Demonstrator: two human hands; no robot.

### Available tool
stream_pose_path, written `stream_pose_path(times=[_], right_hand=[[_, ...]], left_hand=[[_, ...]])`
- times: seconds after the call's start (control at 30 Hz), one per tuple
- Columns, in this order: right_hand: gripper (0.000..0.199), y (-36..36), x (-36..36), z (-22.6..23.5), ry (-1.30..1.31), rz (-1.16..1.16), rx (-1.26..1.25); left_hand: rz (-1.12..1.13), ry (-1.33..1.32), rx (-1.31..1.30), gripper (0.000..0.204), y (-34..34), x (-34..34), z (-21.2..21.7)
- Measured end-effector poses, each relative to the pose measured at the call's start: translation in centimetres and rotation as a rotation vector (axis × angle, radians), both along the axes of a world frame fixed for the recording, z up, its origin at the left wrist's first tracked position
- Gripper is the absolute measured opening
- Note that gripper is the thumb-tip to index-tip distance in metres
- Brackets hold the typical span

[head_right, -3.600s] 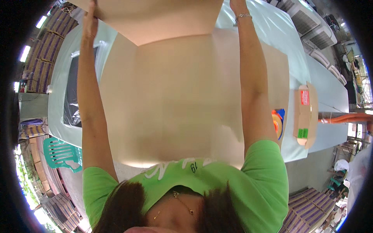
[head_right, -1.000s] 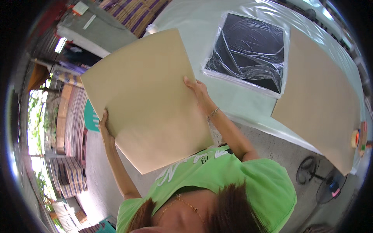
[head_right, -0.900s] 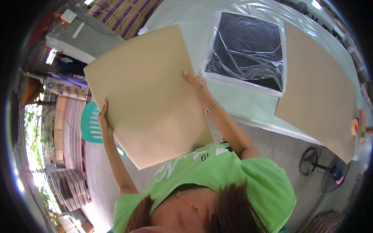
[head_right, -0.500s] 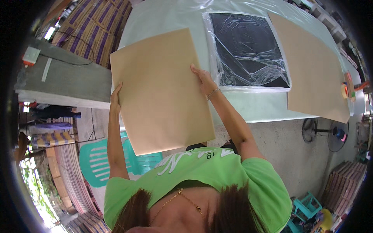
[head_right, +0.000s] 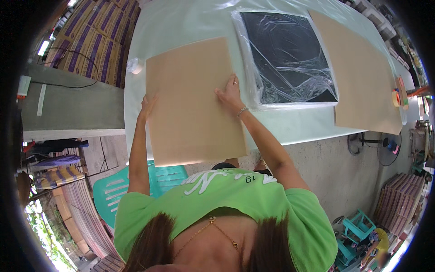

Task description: The person wraps two square items in brown paper by folding the paper around the edges and securing it with tape from a dispenser, handling each item one at a time.

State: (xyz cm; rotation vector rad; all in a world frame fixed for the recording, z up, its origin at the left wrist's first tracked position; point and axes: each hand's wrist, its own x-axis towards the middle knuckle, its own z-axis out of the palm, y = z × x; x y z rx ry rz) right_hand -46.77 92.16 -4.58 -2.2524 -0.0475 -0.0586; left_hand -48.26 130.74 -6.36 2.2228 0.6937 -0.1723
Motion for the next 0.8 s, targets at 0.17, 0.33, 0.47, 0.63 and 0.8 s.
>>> stream_pose_path(times=[0.17,0.33,0.47,0.63,0.8], right_hand=[[0.096,-1.8,-2.0,0.8,0.124,0.153,0.288],[0.073,-9.7,-9.6,7.2,0.487,0.43,0.607],[0.056,-22.2,-11.8,9.8,0.64,0.417,0.808],[0.035,-37.9,-7.0,8.0,0.155,0.022,0.544],[0.036,-45.3,3.9,6.2,-0.117,-0.038,0.352]], left_hand=[[0.163,-0.082,0.423,0.089,1.8,-1.8,-0.2],[0.175,-0.332,0.462,0.072,-5.4,-4.8,1.9],[0.122,-0.501,0.338,0.059,-19.6,-3.5,4.9],[-0.252,-0.682,0.407,0.057,-33.4,-1.3,6.1],[-0.277,-0.694,0.255,0.058,-42.3,2.2,6.9]])
